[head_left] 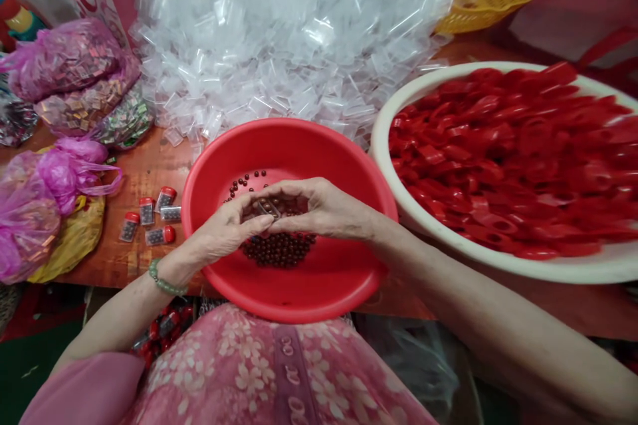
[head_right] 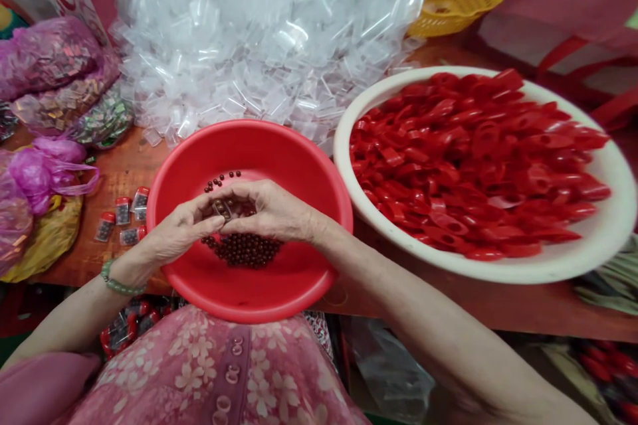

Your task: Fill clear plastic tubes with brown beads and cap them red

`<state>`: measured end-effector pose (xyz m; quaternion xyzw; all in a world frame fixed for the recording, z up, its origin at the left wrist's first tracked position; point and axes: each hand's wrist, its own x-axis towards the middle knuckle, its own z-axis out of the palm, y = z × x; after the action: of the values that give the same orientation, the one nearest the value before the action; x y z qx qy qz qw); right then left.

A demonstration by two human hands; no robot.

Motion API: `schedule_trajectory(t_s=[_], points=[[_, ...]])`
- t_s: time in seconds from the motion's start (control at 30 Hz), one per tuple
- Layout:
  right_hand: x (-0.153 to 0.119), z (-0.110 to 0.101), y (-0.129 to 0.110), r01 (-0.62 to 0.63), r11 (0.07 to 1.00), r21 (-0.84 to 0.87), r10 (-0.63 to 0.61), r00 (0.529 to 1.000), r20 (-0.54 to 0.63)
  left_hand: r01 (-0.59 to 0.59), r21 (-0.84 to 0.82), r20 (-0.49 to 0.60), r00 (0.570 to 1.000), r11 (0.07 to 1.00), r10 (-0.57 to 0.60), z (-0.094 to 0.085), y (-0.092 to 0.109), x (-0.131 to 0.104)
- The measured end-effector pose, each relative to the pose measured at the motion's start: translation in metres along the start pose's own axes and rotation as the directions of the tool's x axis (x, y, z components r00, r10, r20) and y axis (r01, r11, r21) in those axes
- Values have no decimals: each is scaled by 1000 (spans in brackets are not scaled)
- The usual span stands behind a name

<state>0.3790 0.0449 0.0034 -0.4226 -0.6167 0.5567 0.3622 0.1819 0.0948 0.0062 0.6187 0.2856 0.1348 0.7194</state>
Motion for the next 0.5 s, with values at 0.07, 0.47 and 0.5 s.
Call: schedule_trajectory(t_s=[0.07, 0.47, 0.5], points=[[-3, -1, -4, 13, 999, -39, -12, 1000, 12, 15, -59, -4, 1000, 998, -16, 3, -4, 0], [-44, -15, -24, -108, 953, -283, -14, 918, -397, -20, -169, -84, 996, 985, 5, 8, -1, -10], [-54, -23, -24, -148, 928, -342, -40, 873, -486, -18, -164, -81, 997, 986, 4, 9, 2, -12]])
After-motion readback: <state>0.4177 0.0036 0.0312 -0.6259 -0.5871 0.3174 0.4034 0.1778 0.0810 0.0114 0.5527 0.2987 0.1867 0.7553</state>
